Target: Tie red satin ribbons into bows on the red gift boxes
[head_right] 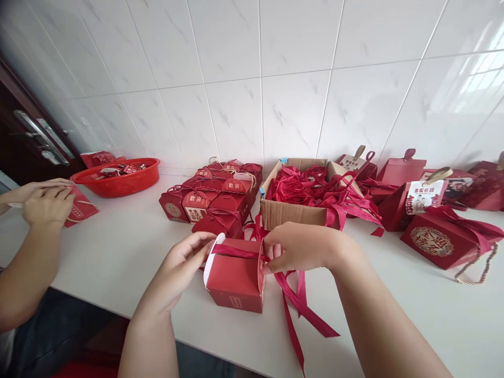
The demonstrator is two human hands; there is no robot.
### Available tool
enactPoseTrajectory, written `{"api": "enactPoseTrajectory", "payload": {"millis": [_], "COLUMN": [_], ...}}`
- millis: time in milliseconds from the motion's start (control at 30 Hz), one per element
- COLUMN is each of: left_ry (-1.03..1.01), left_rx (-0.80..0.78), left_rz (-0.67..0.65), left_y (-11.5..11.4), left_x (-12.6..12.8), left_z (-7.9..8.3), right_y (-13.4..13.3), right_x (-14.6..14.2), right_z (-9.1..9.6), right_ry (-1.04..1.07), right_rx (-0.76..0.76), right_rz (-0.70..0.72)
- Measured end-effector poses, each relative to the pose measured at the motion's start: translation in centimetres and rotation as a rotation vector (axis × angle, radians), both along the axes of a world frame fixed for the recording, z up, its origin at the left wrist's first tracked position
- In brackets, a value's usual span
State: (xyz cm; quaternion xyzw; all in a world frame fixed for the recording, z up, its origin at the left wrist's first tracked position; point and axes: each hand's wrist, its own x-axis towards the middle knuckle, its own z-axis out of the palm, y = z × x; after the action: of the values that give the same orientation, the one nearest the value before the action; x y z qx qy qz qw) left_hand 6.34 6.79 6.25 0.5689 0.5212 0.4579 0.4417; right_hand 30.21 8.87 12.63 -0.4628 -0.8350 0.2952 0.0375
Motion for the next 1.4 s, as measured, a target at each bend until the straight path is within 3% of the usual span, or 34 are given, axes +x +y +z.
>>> {"api": "enactPoseTrajectory", "payload": {"millis": [333, 767, 933, 1100, 1267, 1400], "left_ry": [-0.068, -0.117, -0.079, -0.229, -0.268, -0.219], "left_rx": [-0.039, -0.058, -0.053, 0.012, 0.027, 0.031], "left_rz": [-0.091, -0.048, -0.02, 0.087, 0.1, 0.124], "left_y": [-0.1, 0.4, 0.5, 0.3, 0.1, 0.4], "left_x": [-0.3, -0.8, -0.9, -0.9, -1.0, -1.1], "left_z": [-0.4, -0.7, -0.9, -0.3, 0.0, -0.3], "right_y": [0.2, 0.1, 0.1, 0.6, 0.7, 0.6], "right_x": [0.1, 0.5, 0.8, 0.8, 0.9, 1.4], "right_z": [-0.1, -0.3, 0.3, 0.0, 0.0, -0.1], "right_ry": [-0.13, -0.066, 0.022, 0.077, 0.122, 0.021], "right_rx": [0.02, -0.013, -0.025, 0.142, 0.322, 0.225], "right_rz": [-0.041, -0.036, 0.066, -0.005, -0.042, -0.047]}}
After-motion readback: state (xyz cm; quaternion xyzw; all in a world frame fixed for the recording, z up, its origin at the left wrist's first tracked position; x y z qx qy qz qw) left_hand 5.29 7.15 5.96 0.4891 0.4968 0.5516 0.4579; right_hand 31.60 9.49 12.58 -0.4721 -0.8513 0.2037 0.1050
